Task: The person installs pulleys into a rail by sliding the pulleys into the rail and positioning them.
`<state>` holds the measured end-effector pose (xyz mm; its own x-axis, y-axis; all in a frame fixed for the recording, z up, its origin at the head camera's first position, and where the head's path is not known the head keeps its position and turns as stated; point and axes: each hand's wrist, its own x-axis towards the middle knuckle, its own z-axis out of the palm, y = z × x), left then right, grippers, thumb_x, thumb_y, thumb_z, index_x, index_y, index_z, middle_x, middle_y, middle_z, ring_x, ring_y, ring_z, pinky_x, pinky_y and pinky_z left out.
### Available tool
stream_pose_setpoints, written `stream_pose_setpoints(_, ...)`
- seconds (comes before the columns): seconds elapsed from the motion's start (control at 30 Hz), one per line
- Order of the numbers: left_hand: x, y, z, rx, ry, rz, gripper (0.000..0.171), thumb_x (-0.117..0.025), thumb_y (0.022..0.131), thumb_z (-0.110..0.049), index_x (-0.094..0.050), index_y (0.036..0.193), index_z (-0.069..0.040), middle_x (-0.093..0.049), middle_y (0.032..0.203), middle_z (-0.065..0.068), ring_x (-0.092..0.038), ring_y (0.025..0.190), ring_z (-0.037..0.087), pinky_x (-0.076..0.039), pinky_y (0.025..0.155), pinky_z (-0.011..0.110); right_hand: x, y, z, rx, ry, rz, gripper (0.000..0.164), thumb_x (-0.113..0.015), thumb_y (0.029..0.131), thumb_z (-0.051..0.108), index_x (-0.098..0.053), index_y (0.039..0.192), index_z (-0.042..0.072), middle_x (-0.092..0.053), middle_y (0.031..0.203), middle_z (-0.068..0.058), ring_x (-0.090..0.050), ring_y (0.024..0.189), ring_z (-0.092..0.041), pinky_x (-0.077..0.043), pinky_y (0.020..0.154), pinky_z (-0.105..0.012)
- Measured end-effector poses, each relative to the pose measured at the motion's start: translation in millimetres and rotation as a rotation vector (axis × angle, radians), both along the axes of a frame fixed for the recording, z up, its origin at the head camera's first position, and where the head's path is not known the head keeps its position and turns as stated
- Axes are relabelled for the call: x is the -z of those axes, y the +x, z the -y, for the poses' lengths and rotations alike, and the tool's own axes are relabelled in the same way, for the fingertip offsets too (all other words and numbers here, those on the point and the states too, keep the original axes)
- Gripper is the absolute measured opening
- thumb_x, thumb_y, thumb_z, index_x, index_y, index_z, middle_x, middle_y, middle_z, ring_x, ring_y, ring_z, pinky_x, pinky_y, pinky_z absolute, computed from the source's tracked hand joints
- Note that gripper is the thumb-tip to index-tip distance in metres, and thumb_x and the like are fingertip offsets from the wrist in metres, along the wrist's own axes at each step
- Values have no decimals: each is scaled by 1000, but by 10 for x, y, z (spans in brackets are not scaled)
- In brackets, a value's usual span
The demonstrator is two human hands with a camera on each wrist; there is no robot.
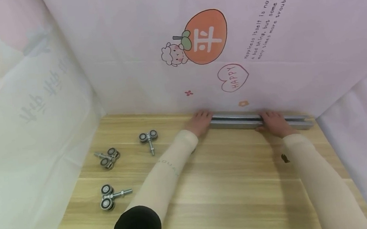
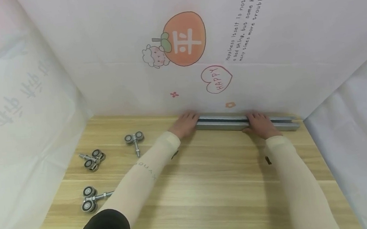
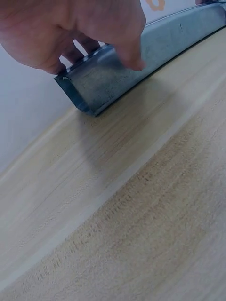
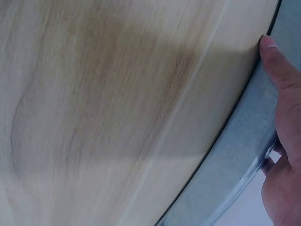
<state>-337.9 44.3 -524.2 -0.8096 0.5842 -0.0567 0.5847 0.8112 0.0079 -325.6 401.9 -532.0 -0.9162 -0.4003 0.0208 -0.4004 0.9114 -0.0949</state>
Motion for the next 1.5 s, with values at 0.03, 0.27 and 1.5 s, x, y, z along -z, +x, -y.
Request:
stream_pose_setpoints(0.03, 6, -1, -2, 3, -2, -9, 58, -55, 96, -23, -36, 150, -9, -40, 153, 11, -35, 141, 29, -25, 118, 42, 7, 2, -4, -5, -7, -6, 76, -75, 80, 38, -44, 134, -7, -50, 128, -38, -43, 119, -57, -29, 102, -71)
stream_pose_setpoints(0.27, 54, 25, -14, -8, -17, -18, 56, -56, 96, -16, -38, 149, -9, -41, 151, 10, -35, 140, 29, -25, 118, 42, 118, 8, -37, -71, -49, -59, 71, -78, 78, 33, -48, 125, -11, -55, 115, -37, -50, 108, -54, -37, 97, -67)
stream_pose_setpoints(1.5, 35, 315, 205, -5, -17, 19, 52, -50, 94, -9, -43, 146, -12, -47, 147, 5, -45, 130, 21, -39, 109, 36, -52, 403, 88, -130, 58, -50, 65, -72, 81, 46, -54, 119, -3, -63, 109, -23, -58, 101, -41, -46, 83, -61)
